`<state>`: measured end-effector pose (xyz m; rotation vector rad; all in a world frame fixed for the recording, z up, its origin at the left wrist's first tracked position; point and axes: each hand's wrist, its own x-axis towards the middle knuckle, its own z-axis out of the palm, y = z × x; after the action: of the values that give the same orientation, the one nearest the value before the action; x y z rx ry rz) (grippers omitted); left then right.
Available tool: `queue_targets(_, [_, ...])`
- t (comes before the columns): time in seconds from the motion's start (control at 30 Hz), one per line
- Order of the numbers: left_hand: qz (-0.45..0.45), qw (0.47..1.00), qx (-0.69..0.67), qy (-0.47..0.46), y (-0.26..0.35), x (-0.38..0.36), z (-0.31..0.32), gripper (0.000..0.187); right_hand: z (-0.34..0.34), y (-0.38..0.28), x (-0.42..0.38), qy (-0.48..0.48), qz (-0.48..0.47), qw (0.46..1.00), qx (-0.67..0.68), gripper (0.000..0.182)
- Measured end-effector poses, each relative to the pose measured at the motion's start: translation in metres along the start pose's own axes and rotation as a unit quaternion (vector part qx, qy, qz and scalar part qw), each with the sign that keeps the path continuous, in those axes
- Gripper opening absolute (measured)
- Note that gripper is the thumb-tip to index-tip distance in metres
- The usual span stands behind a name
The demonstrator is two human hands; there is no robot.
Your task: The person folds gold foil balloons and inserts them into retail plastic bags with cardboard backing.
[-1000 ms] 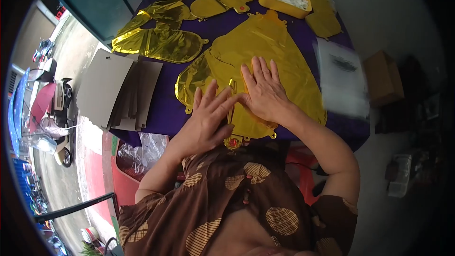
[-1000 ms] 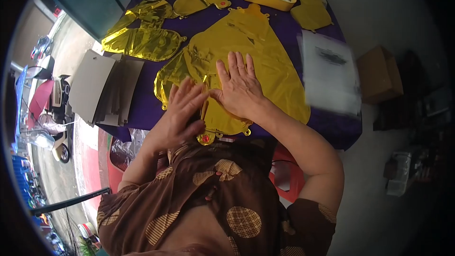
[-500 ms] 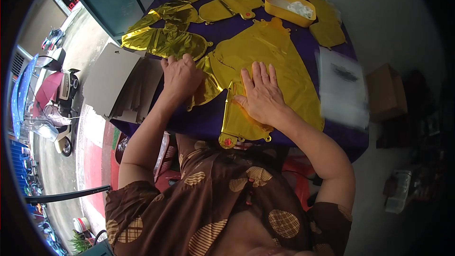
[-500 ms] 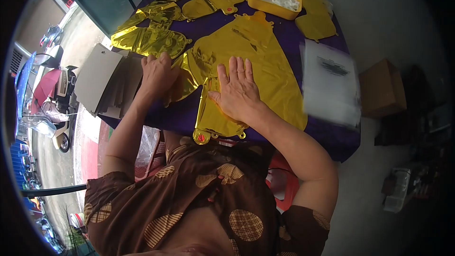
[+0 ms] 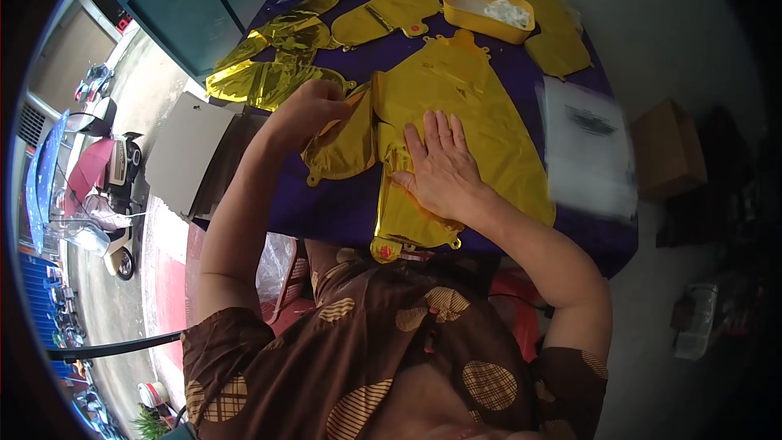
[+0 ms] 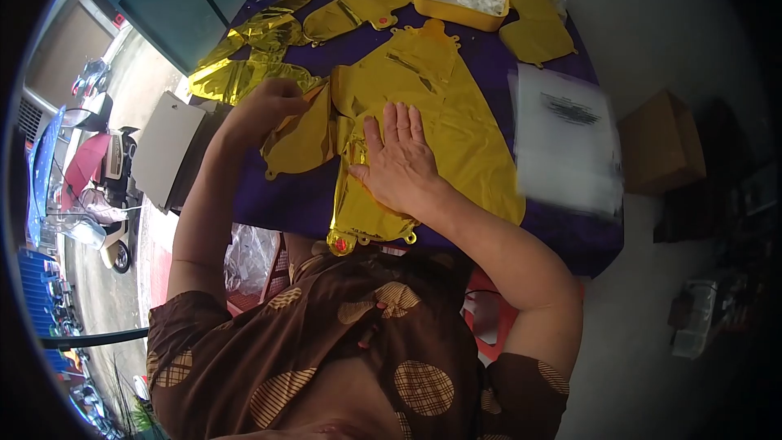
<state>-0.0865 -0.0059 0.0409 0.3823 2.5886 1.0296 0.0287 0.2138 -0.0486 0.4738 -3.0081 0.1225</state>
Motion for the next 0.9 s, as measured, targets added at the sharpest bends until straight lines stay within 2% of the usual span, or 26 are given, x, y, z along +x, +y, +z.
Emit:
queue_targets(0.07, [-0.016,0.999,-0.004,-0.037,0.013,-0.002,-0.006,0.022,0.0,0.0,-0.001,0.009,-0.001,1.0,0.002,0.079])
queue_targets(0.17, [0.036,0.998,0.014,-0.046,-0.002,0.013,-0.003,0.025,0.001,-0.001,-0.001,0.027,-0.002,1.0,0.004,0.078])
queue_targets(0.27, [0.064,0.998,0.002,-0.009,0.0,0.01,0.004,0.028,0.004,0.001,-0.001,0.042,-0.004,0.999,0.009,0.076])
queue_targets(0.37, [-0.017,0.999,-0.005,-0.027,0.019,-0.001,0.001,0.031,0.005,0.0,-0.002,0.054,-0.006,0.998,0.013,0.076])
queue_targets(0.47, [0.053,0.994,0.072,-0.059,0.026,0.001,-0.001,0.036,0.002,0.0,-0.002,0.059,-0.009,0.998,0.015,0.076])
queue_targets(0.57, [0.209,0.975,0.038,-0.071,0.029,-0.005,0.015,0.033,-0.002,-0.002,-0.002,0.068,-0.007,0.997,0.019,0.073])
queue_targets(0.6, [0.223,0.963,-0.007,-0.15,0.033,-0.008,0.017,0.03,-0.002,-0.002,-0.001,0.073,-0.006,0.997,0.021,0.072])
queue_targets(0.7, [0.228,0.898,-0.108,-0.36,0.038,-0.005,0.014,0.021,-0.003,0.0,0.004,-0.003,-0.016,1.0,0.011,0.063])
queue_targets(0.8, [0.188,0.953,-0.186,-0.149,-0.003,0.039,0.021,0.026,-0.018,0.002,0.0,0.027,-0.068,0.997,0.007,0.058])
queue_targets(0.83, [0.237,0.963,-0.104,-0.08,-0.012,0.047,0.03,0.03,-0.015,0.0,0.003,-0.015,-0.057,0.998,-0.039,0.057])
queue_targets(0.9, [0.323,0.942,0.06,0.064,-0.023,0.056,0.043,0.04,-0.004,0.003,0.003,0.058,-0.041,0.996,0.052,0.065])
